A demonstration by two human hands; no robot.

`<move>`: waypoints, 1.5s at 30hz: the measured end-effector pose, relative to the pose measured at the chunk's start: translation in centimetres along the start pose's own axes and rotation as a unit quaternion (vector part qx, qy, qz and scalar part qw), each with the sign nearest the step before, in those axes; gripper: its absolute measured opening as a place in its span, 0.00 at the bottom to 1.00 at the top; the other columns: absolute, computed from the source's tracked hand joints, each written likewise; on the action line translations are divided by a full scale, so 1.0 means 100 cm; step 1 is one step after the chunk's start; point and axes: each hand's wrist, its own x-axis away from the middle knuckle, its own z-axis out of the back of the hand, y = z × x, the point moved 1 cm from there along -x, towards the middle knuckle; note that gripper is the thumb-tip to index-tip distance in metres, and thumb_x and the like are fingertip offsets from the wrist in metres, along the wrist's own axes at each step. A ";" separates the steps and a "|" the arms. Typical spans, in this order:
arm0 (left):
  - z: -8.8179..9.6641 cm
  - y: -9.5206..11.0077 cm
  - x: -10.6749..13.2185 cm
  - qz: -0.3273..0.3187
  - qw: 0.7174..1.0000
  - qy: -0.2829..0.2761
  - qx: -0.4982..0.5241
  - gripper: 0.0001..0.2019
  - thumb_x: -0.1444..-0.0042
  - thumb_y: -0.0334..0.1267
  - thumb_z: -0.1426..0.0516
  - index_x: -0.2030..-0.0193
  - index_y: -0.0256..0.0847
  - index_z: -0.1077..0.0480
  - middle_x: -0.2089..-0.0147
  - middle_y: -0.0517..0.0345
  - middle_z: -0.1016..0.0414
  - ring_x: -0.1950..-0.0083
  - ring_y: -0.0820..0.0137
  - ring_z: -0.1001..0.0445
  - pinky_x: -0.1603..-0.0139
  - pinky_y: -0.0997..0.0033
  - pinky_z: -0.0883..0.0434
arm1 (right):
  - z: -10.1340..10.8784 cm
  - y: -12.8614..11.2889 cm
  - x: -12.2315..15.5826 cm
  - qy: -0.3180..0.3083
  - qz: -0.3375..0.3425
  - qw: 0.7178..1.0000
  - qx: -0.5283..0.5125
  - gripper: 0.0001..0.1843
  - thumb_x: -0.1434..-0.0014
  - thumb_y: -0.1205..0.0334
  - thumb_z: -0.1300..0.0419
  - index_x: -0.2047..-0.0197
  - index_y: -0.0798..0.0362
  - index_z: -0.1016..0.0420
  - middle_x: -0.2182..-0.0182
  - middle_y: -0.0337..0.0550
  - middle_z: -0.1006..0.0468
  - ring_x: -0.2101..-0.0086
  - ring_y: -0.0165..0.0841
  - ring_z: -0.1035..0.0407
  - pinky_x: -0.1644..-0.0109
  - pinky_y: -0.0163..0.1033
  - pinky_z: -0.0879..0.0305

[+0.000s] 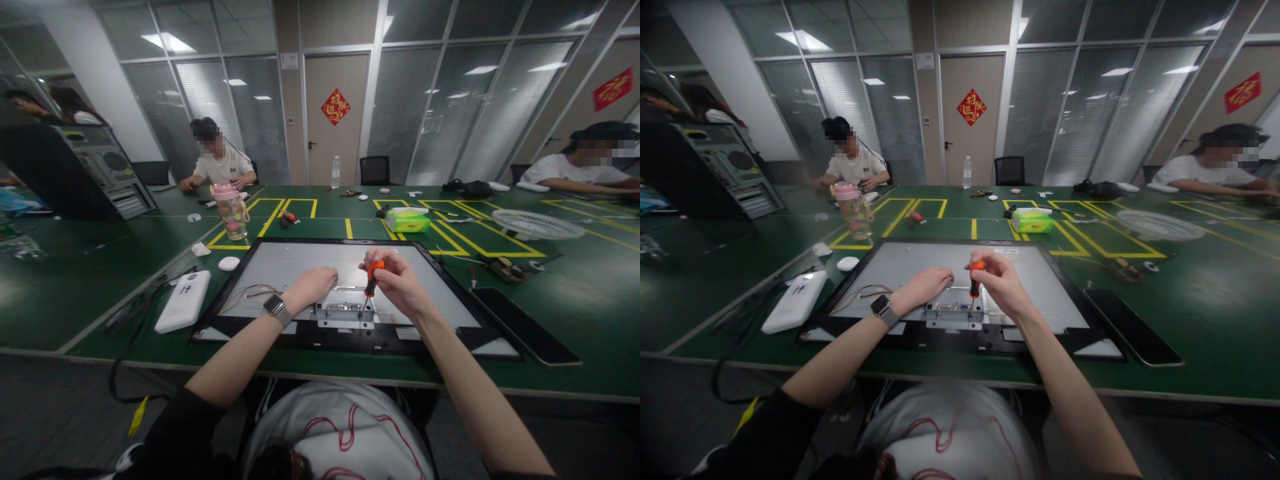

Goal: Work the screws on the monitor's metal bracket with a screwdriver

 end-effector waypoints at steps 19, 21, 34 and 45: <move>0.005 0.004 0.001 0.007 1.000 -0.009 -0.010 0.15 0.32 0.33 0.55 0.53 0.38 0.27 0.54 0.48 0.22 0.53 0.63 0.23 0.51 0.66 0.30 | 0.001 0.004 0.000 -0.036 0.002 0.999 -0.010 0.11 0.45 0.51 0.31 0.62 0.46 0.21 0.68 0.39 0.24 0.64 0.32 0.28 0.57 0.39 0.31; 0.006 0.005 0.001 0.007 1.000 -0.007 -0.013 0.15 0.32 0.33 0.55 0.53 0.38 0.27 0.54 0.48 0.22 0.54 0.63 0.23 0.52 0.66 0.30 | 0.001 0.004 0.000 -0.049 -0.006 0.999 -0.011 0.12 0.41 0.50 0.35 0.57 0.46 0.21 0.69 0.39 0.23 0.65 0.33 0.27 0.57 0.40 0.31; 0.002 0.001 0.000 0.001 1.000 0.003 0.001 0.15 0.32 0.34 0.55 0.53 0.37 0.27 0.54 0.48 0.22 0.54 0.62 0.23 0.52 0.66 0.30 | 0.001 0.004 -0.001 -0.013 0.022 1.000 0.008 0.11 0.47 0.50 0.30 0.66 0.48 0.20 0.69 0.39 0.25 0.64 0.33 0.29 0.59 0.39 0.32; 0.002 0.002 0.001 0.004 1.000 0.002 0.003 0.15 0.31 0.34 0.55 0.53 0.38 0.27 0.54 0.48 0.22 0.54 0.63 0.23 0.51 0.66 0.30 | 0.000 0.005 -0.001 -0.028 0.012 1.000 -0.005 0.13 0.50 0.49 0.28 0.67 0.48 0.21 0.65 0.39 0.25 0.64 0.33 0.29 0.54 0.41 0.30</move>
